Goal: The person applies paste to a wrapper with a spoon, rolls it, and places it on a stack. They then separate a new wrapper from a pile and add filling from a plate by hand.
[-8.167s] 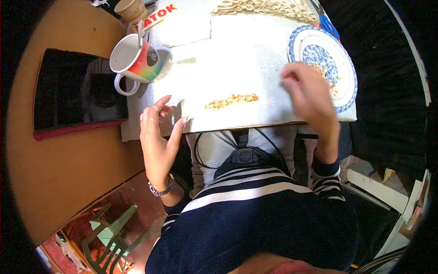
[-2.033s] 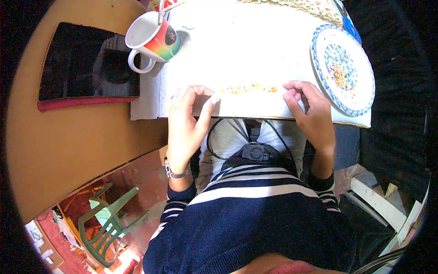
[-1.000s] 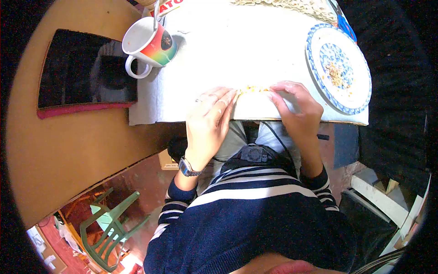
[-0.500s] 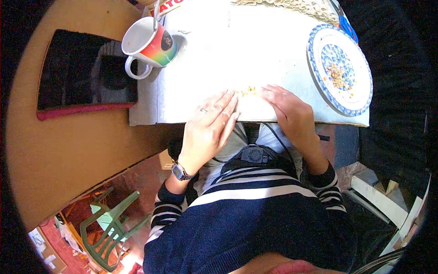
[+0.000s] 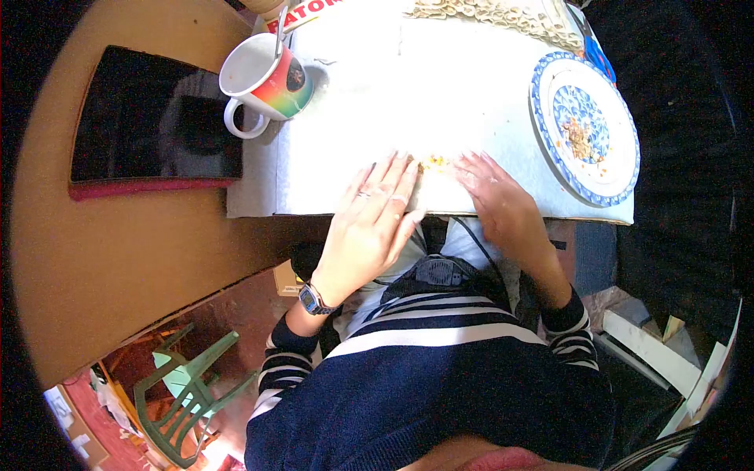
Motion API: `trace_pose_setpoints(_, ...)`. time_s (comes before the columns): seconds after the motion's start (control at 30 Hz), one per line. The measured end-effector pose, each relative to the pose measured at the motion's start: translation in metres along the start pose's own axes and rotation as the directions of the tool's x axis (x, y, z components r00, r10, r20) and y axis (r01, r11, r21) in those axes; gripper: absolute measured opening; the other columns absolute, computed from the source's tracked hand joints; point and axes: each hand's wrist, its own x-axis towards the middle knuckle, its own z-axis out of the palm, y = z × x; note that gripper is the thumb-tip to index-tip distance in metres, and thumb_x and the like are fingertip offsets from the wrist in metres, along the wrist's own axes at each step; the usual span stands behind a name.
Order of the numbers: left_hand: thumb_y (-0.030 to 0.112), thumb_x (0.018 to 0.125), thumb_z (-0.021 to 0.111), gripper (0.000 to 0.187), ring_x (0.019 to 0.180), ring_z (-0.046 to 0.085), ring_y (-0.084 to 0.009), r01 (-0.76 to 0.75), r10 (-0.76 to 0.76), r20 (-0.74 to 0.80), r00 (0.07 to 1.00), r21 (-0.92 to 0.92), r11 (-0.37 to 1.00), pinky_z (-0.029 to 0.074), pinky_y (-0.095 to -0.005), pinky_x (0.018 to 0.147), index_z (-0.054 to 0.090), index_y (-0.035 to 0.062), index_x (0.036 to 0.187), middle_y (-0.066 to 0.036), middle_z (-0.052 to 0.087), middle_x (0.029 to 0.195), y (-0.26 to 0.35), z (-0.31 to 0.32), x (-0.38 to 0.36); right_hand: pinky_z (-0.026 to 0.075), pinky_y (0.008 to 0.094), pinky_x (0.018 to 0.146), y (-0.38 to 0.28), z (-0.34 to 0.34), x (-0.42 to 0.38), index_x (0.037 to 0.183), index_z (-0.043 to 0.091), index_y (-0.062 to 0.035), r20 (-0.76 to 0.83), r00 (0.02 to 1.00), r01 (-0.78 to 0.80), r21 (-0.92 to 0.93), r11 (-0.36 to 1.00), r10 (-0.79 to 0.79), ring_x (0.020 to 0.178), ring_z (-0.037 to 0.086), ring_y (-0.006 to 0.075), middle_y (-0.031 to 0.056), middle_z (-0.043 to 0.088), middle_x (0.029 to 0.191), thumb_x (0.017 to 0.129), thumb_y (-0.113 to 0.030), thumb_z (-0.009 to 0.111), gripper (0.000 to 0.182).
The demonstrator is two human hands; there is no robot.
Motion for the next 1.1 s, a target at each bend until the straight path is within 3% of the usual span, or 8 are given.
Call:
trace_pose_setpoints(0.03,0.016,0.089,0.065,0.060,0.137,0.043,-0.0371,0.008,-0.008,0.022,1.000,0.013,1.000,0.033,-0.0480,0.113,0.045,-0.0023,0.142,-0.024,0.046,0.146,0.002,0.000,0.001,0.028,0.0441,0.119,0.000,-0.001,0.001,0.131,0.050,0.0056,0.086,0.996,0.021,-0.092,0.996,-0.013,0.137,0.042,0.0352,0.0225,0.050,0.140,0.091,-0.008,0.051,0.042)
trace_pose_setpoints(0.07,0.022,0.091,0.063,0.066,0.142,0.035,-0.0376,-0.003,0.002,0.063,0.998,0.024,1.000,0.027,-0.0487,0.116,0.037,-0.0040,0.147,-0.026,0.038,0.151,0.002,0.002,0.001,0.026,0.0447,0.119,-0.002,-0.002,0.001,0.132,0.049,0.0067,0.078,0.997,0.020,-0.097,0.995,-0.012,0.139,0.039,0.0347,0.0228,0.048,0.143,0.092,-0.012,0.051,0.044)
trace_pose_setpoints(0.13,0.026,0.092,0.061,0.068,0.143,0.033,-0.0378,-0.012,0.009,0.086,0.996,0.037,0.999,0.026,-0.0493,0.117,0.035,-0.0060,0.147,-0.027,0.036,0.151,0.004,0.003,0.006,0.023,0.0458,0.119,-0.010,-0.004,0.003,0.134,0.046,0.0089,0.061,0.998,0.018,-0.108,0.994,-0.011,0.143,0.034,0.0336,0.0234,0.043,0.147,0.094,-0.018,0.053,0.049)
trace_pose_setpoints(0.23,0.035,0.094,0.058,0.073,0.145,0.030,-0.0384,-0.022,0.015,0.154,0.988,0.048,0.999,0.025,-0.0500,0.118,0.033,-0.0082,0.147,-0.028,0.032,0.153,0.006,0.001,0.012,0.023,0.0476,0.118,-0.014,-0.009,0.007,0.137,0.043,0.0085,0.122,0.993,0.030,-0.181,0.983,-0.008,0.144,0.032,0.0330,0.0224,0.041,0.148,0.094,-0.029,0.056,0.058)
trace_pose_setpoints(0.43,0.047,0.093,0.055,0.081,0.146,0.027,-0.0394,-0.042,0.029,0.205,0.978,0.061,0.997,0.023,-0.0506,0.118,0.032,-0.0089,0.147,-0.028,0.030,0.154,0.004,0.003,0.013,0.022,0.0475,0.118,-0.018,-0.010,0.008,0.138,0.042,0.0082,0.133,0.991,0.014,-0.138,0.990,0.004,0.144,0.032,0.0317,0.0210,0.041,0.149,0.091,-0.039,0.060,0.069)
trace_pose_setpoints(0.73,0.052,0.092,0.055,0.085,0.144,0.029,-0.0402,-0.068,0.059,0.196,0.979,0.035,0.997,0.025,-0.0513,0.118,0.032,-0.0076,0.147,-0.027,0.031,0.153,0.000,0.007,0.014,0.022,0.0470,0.119,-0.016,-0.008,0.007,0.139,0.042,0.0076,0.121,0.993,0.020,-0.112,0.994,-0.006,0.143,0.033,0.0314,0.0201,0.041,0.150,0.090,-0.039,0.061,0.070)
trace_pose_setpoints(0.93,0.049,0.093,0.056,0.081,0.145,0.028,-0.0389,-0.032,0.042,0.171,0.984,-0.060,0.998,0.023,-0.0502,0.118,0.033,-0.0080,0.147,-0.028,0.032,0.153,-0.003,0.003,0.013,0.021,0.0479,0.119,-0.010,-0.011,0.006,0.141,0.039,0.0077,0.145,0.989,0.010,-0.076,0.997,0.001,0.144,0.031,0.0336,0.0233,0.039,0.150,0.094,-0.031,0.057,0.063)
trace_pose_setpoints(1.1,0.045,0.094,0.057,0.077,0.145,0.029,-0.0388,0.040,-0.038,0.118,0.992,-0.010,0.999,0.021,-0.0513,0.118,0.035,-0.0075,0.146,-0.028,0.033,0.152,-0.007,-0.010,0.007,0.020,0.0502,0.119,-0.006,-0.009,-0.001,0.141,0.038,0.0082,0.005,0.999,-0.053,0.072,0.996,0.052,0.145,0.029,0.0346,0.0249,0.036,0.151,0.096,-0.023,0.052,0.057)
